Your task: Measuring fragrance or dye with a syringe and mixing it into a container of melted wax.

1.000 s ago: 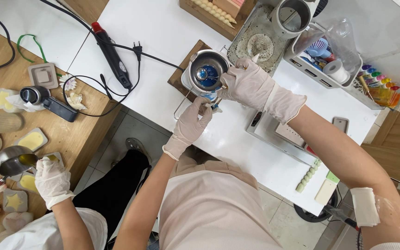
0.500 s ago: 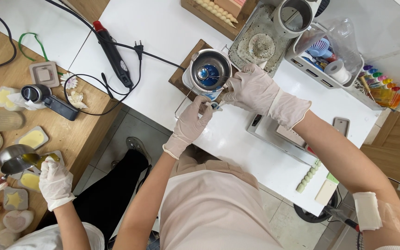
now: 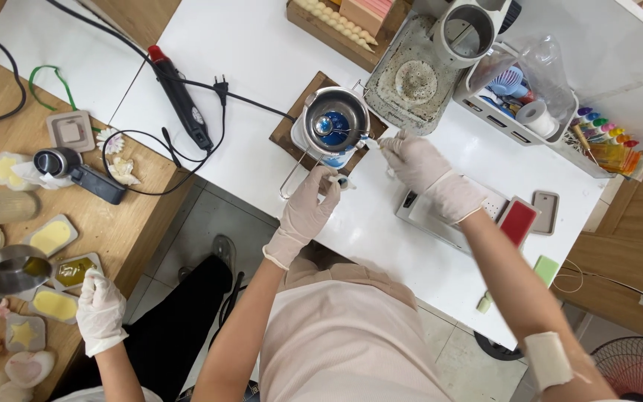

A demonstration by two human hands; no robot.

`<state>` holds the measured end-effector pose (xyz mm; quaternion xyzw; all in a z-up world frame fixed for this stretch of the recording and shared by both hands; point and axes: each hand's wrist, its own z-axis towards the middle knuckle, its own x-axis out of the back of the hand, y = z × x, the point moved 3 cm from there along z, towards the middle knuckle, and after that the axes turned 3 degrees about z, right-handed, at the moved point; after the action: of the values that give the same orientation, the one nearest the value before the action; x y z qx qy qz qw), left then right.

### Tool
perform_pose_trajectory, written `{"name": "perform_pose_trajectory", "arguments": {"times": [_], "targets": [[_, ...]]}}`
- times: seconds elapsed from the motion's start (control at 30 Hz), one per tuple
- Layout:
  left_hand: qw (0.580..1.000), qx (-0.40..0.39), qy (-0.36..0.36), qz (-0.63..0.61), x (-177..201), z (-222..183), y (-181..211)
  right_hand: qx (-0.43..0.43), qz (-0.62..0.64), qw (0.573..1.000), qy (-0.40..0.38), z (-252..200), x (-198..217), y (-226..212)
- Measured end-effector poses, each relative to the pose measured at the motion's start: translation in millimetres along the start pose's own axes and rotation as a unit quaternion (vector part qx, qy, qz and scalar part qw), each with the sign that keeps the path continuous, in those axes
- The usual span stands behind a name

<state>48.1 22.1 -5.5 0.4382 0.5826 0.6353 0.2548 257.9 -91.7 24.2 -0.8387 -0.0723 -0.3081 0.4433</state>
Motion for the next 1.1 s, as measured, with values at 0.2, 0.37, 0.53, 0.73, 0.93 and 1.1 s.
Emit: {"name": "perform_pose_trajectory", "arguments": {"times": [0.2,0.37,0.53,0.73,0.93,1.1], "targets": [[1.0,-0.016,0.018,0.006,-2.0,-4.3,-2.0,-0.057,0.029,0.991,0.121,-1.2,-51.3,-0.5],[1.0,-0.002,-0.001,0.009,0.6,-4.9,-1.8,-0.068,-0.01,0.977,0.201,-3.4,-75.9,-9.1],[1.0,-0.003,-0.004,0.002,0.4,-4.8,-4.4,0.01,-0.058,0.963,0.262,-0.5,-88.6,7.5],[1.0,0.004,-0.008,0.003,2.4,-4.1,-0.3,-0.021,-0.005,0.969,0.245,-7.1,-81.4,-2.3],[1.0,0.008,-0.008,0.001,0.4,-3.0,-3.5,0.02,-0.062,0.958,0.279,2.7,-82.5,8.4],[1.0,0.021,-0.008,-0.001,2.6,-3.9,-4.1,0.058,-0.077,0.95,0.297,-2.4,-79.8,4.9]]}}
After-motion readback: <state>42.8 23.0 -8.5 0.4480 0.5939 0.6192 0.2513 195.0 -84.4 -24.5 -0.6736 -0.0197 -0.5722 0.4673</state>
